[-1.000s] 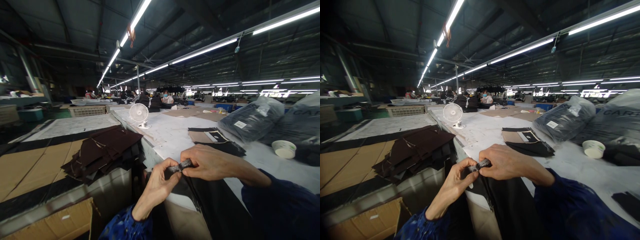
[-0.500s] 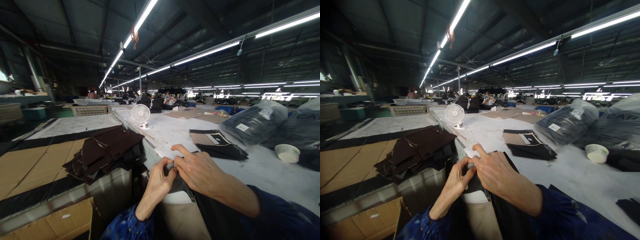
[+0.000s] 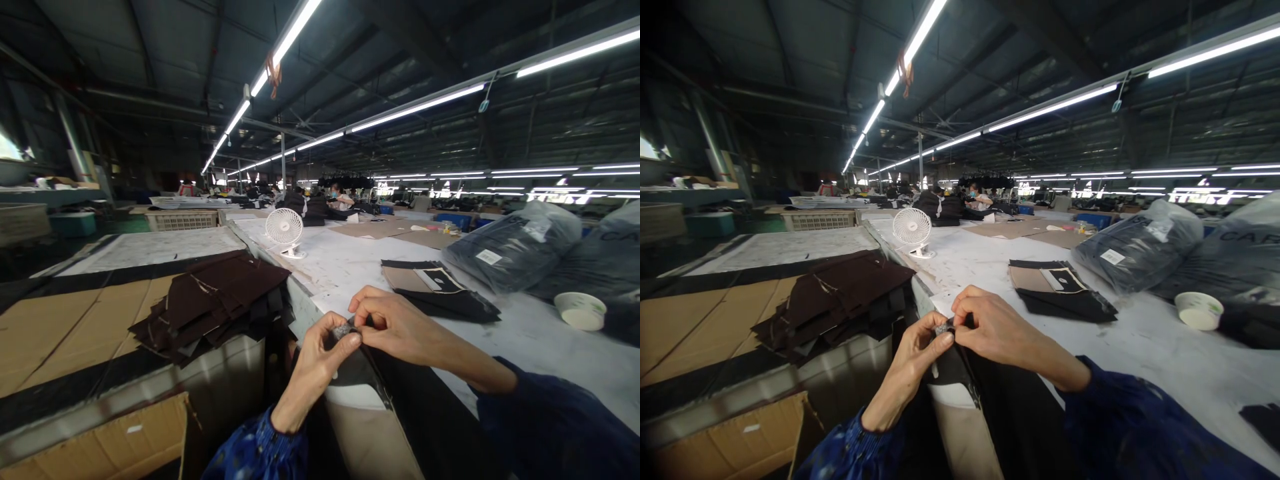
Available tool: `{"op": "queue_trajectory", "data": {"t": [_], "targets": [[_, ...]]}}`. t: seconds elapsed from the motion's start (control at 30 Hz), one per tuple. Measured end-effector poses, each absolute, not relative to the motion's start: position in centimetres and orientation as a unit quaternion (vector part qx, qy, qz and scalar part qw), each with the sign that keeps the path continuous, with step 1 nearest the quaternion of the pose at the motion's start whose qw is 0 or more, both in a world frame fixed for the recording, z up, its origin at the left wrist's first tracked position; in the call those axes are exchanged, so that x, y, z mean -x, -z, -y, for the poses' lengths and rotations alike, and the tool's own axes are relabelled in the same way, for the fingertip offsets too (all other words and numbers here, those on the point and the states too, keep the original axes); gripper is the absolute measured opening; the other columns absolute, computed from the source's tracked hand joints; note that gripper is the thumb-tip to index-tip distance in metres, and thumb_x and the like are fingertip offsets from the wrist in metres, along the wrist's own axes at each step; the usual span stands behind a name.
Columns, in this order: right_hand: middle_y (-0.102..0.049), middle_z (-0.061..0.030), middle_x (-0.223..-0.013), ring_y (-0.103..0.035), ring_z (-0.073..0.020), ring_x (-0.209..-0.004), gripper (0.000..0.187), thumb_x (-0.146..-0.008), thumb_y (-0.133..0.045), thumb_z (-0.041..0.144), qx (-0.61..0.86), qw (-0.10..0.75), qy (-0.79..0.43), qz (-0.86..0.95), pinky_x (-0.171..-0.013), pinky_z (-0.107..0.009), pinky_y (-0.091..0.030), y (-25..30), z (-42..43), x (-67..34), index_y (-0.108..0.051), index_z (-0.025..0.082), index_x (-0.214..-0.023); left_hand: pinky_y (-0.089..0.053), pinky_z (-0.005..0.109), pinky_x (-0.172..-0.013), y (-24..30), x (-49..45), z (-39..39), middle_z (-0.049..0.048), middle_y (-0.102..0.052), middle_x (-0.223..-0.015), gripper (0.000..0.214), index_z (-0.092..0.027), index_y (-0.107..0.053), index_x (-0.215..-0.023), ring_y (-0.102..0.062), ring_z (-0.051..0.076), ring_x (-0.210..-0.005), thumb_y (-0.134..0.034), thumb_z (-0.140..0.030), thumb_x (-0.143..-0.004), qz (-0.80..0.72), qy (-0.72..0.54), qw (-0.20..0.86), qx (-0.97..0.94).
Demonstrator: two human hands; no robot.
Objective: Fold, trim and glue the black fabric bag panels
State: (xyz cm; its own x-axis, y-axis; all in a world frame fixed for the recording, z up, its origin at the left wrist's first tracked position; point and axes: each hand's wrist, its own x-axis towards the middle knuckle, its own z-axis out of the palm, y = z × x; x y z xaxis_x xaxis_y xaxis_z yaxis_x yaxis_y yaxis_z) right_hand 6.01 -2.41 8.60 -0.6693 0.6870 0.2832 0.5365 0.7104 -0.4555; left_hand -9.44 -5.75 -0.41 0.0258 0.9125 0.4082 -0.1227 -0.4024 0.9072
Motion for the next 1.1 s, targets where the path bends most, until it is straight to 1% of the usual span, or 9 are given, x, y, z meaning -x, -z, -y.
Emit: {"op": "queue_trajectory", "data": {"t": [0.13, 0.37, 0.53, 0.67, 0.73, 0.8, 0.87, 1.0, 1.1], "targets": [[-0.062, -0.0033, -0.097, -0.047, -0.0079, -0.061, 0.008, -0.071, -0.056, 0.013, 0.337, 0.219, -0.152, 0.903, -0.053, -0.021, -0.034, -8.6, 2.5, -6.1, -0.061, 0.016, -0.066, -0.034, 0.02, -0.061, 0.6, 9.2, 5.4, -0.0031, -0.045, -0.067, 0.031, -0.017, -0.054, -0.073, -0.039, 0.01, -0.064, -0.066, -0.045, -0.079, -0.354, -0.622, 0.41, -0.566], [-0.058, -0.0053, -0.099, -0.052, -0.0073, -0.061, 0.009, -0.071, -0.053, 0.016, 0.3, 0.203, -0.328, 0.873, -0.054, -0.021, -0.041, -8.1, 0.7, -6.7, -0.056, 0.015, -0.063, -0.031, 0.02, -0.057, 1.3, 8.9, 5.0, -0.0032, -0.046, -0.063, 0.028, -0.016, -0.06, -0.073, -0.036, 0.008, -0.058, -0.064, -0.043, -0.08, -0.343, -0.645, 0.427, -0.533], [-0.056, -0.0048, -0.098, -0.055, -0.0073, -0.059, 0.006, -0.074, -0.055, 0.02, 0.287, 0.156, -0.391, 0.86, -0.057, -0.023, -0.044, -8.7, 0.9, -7.0, -0.057, 0.015, -0.077, -0.029, 0.02, -0.058, 1.0, 8.9, 5.1, -0.0033, -0.045, -0.063, 0.026, -0.016, -0.057, -0.072, -0.036, 0.008, -0.06, -0.061, -0.039, -0.083, -0.339, -0.641, 0.418, -0.547], [-0.063, -0.0047, -0.087, -0.058, -0.0092, -0.057, 0.017, -0.079, -0.055, 0.024, 0.305, 0.14, -0.351, 0.874, -0.051, -0.021, -0.043, -10.0, 1.5, -7.6, -0.061, 0.014, -0.092, -0.028, 0.02, -0.056, 0.6, 8.9, 5.1, -0.0035, -0.044, -0.063, 0.029, -0.015, -0.055, -0.072, -0.034, 0.007, -0.057, -0.064, -0.042, -0.08, -0.367, -0.619, 0.418, -0.554], [-0.065, -0.0027, -0.07, -0.054, -0.0085, -0.046, 0.023, -0.084, -0.052, 0.029, 0.34, 0.13, -0.338, 0.868, -0.044, -0.02, -0.039, -11.0, 2.1, -8.1, -0.062, 0.014, -0.097, -0.026, 0.02, -0.053, 0.6, 8.8, 5.0, -0.0043, -0.043, -0.06, 0.029, -0.014, -0.056, -0.072, -0.031, 0.006, -0.053, -0.066, -0.042, -0.078, -0.388, -0.612, 0.423, -0.544], [-0.059, 0.0017, -0.049, -0.048, -0.0085, -0.037, 0.028, -0.088, -0.048, 0.034, 0.375, 0.138, -0.335, 0.853, -0.039, -0.018, -0.036, -11.9, 2.7, -8.4, -0.062, 0.014, -0.102, -0.024, 0.02, -0.05, 0.5, 8.7, 4.8, -0.0048, -0.042, -0.057, 0.028, -0.014, -0.057, -0.071, -0.029, 0.006, -0.051, -0.066, -0.04, -0.077, -0.398, -0.612, 0.426, -0.535], [-0.053, 0.0042, -0.041, -0.046, -0.0089, -0.033, 0.028, -0.088, -0.047, 0.034, 0.392, 0.171, -0.324, 0.844, -0.037, -0.018, -0.035, -12.6, 3.4, -8.6, -0.062, 0.015, -0.103, -0.023, 0.02, -0.048, 0.4, 8.5, 4.9, -0.0052, -0.041, -0.054, 0.026, -0.015, -0.054, -0.066, -0.029, 0.005, -0.049, -0.066, -0.036, -0.076, -0.403, -0.618, 0.424, -0.526], [-0.055, 0.0054, -0.045, -0.05, -0.0106, -0.037, 0.035, -0.084, -0.053, 0.03, 0.395, 0.159, -0.292, 0.857, -0.039, -0.019, -0.037, -12.2, 4.4, -8.4, -0.056, 0.017, -0.117, -0.02, 0.02, -0.045, -0.1, 7.7, 5.3, -0.0065, -0.036, -0.047, 0.031, -0.015, -0.048, -0.056, -0.028, 0.005, -0.045, -0.067, -0.033, -0.074, -0.415, -0.614, 0.421, -0.523], [-0.061, 0.0034, -0.057, -0.054, -0.0118, -0.044, 0.045, -0.081, -0.057, 0.028, 0.373, 0.106, -0.234, 0.891, -0.046, -0.021, -0.04, -11.0, 4.3, -8.3, -0.052, 0.019, -0.124, -0.024, 0.02, -0.045, -0.3, 7.2, 5.6, -0.0046, -0.04, -0.045, 0.044, -0.015, -0.05, -0.051, -0.032, 0.006, -0.043, -0.061, -0.047, -0.08, -0.406, -0.592, 0.432, -0.546]]}}
